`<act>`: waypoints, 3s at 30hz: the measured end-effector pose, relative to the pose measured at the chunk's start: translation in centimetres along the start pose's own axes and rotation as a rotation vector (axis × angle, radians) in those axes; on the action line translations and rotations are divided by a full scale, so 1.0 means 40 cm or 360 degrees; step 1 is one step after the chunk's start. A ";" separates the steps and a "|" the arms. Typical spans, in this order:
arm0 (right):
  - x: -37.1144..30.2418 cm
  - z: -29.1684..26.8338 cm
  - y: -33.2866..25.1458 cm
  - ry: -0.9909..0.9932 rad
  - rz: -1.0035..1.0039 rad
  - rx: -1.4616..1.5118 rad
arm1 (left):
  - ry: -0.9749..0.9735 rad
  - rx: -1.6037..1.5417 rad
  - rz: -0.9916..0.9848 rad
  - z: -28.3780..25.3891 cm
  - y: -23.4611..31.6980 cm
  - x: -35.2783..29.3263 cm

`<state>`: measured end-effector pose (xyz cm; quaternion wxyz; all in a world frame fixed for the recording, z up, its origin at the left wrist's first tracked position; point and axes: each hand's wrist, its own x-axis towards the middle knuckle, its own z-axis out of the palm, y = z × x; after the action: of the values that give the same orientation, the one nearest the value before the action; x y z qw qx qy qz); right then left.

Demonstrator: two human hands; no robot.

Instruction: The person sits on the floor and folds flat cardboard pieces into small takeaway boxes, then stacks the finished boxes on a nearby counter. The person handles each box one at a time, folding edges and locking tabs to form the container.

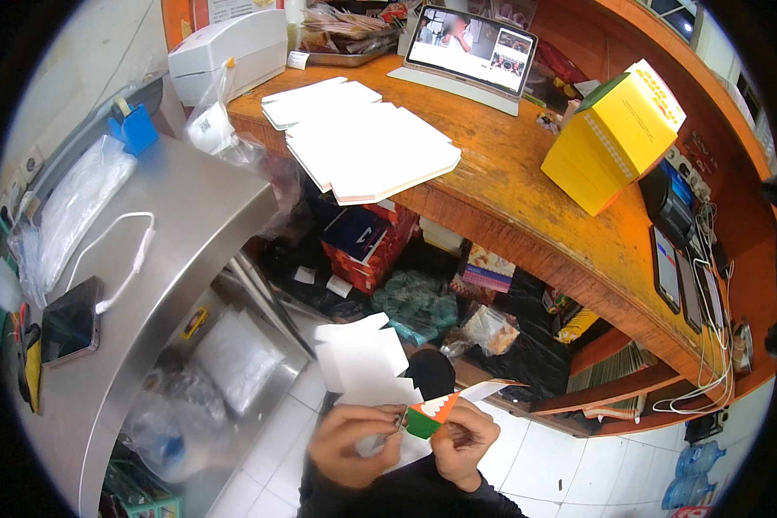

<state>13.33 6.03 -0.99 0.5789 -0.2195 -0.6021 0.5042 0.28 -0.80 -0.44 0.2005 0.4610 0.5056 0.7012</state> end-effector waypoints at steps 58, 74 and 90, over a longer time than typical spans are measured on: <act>0.008 -0.040 0.007 0.0161 0.0221 0.0117 | -0.0154 -0.0001 -0.0076 0.043 0.015 -0.015; -0.065 0.048 0.007 0.0216 -0.0426 -0.0935 | 0.0009 0.0022 -0.0073 0.024 0.004 -0.022; -0.054 0.057 0.004 0.0034 -0.0258 -0.0572 | 0.0071 -0.0151 -0.0115 0.002 -0.009 -0.022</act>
<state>11.70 3.46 -1.74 0.5755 -0.2755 -0.6918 0.3381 0.69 -1.26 -1.16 0.2359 0.4168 0.4924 0.7268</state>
